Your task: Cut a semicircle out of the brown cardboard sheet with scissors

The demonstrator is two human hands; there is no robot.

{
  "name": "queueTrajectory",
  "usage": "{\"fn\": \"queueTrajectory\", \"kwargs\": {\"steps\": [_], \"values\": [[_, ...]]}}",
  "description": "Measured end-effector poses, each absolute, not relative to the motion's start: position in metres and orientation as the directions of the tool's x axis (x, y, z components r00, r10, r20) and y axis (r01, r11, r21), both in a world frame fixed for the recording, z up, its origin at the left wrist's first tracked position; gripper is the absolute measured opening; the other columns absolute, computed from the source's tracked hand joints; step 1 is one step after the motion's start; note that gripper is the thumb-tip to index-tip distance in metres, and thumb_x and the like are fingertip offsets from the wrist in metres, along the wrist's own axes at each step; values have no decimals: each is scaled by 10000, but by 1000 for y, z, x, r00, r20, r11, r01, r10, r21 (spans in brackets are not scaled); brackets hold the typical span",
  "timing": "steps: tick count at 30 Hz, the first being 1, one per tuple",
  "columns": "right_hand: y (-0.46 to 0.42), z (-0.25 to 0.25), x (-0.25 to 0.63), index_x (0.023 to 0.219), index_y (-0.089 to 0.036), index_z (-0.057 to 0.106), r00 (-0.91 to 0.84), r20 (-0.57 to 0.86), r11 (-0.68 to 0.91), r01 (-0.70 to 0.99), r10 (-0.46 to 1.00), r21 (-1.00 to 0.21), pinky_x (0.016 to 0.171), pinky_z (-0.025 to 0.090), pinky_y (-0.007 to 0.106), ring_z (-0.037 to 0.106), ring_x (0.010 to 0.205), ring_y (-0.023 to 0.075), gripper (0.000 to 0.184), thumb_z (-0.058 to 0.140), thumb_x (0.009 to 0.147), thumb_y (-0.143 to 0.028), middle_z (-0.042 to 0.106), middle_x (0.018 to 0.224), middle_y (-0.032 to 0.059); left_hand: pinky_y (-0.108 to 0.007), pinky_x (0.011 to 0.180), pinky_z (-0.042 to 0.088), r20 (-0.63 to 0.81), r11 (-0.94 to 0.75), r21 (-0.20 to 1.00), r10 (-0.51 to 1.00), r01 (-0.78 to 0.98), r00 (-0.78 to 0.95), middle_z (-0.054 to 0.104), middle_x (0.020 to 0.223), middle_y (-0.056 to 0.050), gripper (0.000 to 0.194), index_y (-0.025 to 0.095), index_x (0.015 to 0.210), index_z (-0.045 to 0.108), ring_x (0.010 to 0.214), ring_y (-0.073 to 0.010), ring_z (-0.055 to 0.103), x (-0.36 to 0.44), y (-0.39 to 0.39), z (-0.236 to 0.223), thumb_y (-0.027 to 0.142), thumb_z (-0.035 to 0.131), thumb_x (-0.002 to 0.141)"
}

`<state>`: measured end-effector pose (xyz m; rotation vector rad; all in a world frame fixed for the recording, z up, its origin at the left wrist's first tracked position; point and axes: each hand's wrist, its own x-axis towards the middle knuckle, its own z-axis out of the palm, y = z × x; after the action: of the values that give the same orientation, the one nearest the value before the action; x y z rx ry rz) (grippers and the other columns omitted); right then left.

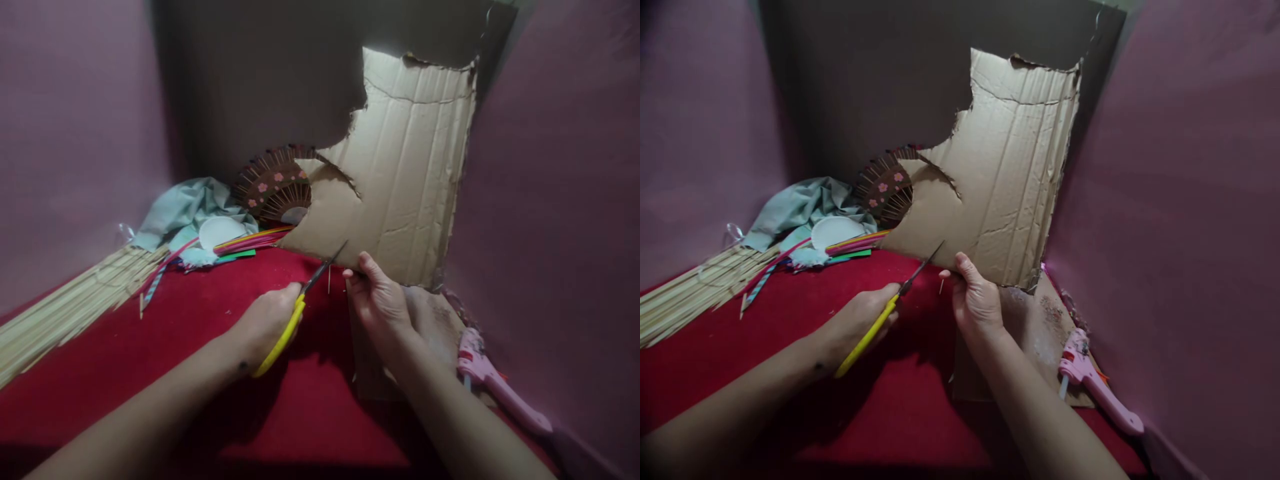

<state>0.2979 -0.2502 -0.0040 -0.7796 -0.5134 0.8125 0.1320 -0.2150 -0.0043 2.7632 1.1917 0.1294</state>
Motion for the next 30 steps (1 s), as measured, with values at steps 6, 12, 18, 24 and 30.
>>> {"fn": "queueTrajectory", "kwargs": {"steps": [6,12,18,24,30], "values": [[-251,-2,293,583,-209,641,609,12,436,-554,793,-709,571,565,229,656,628,140,134,755,630,-156,676,592,-38,-386,637,460,50,-617,41,787,786,615,702,831,-158,245,129,1006,559,794,-345,685,131,-219,-5,203,379,857],[-254,5,290,585,-164,625,583,-129,394,-679,802,-619,527,556,188,595,548,87,178,782,556,-85,642,569,-62,-326,633,466,61,-627,43,779,778,624,717,825,-118,233,151,996,569,789,-288,699,131,-220,-7,232,382,881],[-253,-6,281,618,-147,655,566,-94,389,-668,819,-634,460,534,200,563,513,93,166,790,537,-91,639,577,-48,-306,671,484,97,-634,64,773,771,627,718,872,-117,246,148,965,558,835,-258,702,140,-220,-7,222,328,917],[-254,-10,274,618,-152,672,574,-66,415,-662,816,-625,457,538,203,594,568,108,165,781,521,-75,661,595,-41,-429,670,500,106,-595,40,801,803,589,714,836,-180,268,112,974,587,822,-371,694,134,-220,-6,182,350,873],[-250,-15,276,628,-155,672,598,-71,428,-647,798,-631,447,538,198,598,541,103,207,801,487,-75,654,581,-52,-385,681,503,86,-622,105,783,776,616,721,866,-161,254,127,983,582,842,-335,699,134,-218,-12,217,361,896]]}}
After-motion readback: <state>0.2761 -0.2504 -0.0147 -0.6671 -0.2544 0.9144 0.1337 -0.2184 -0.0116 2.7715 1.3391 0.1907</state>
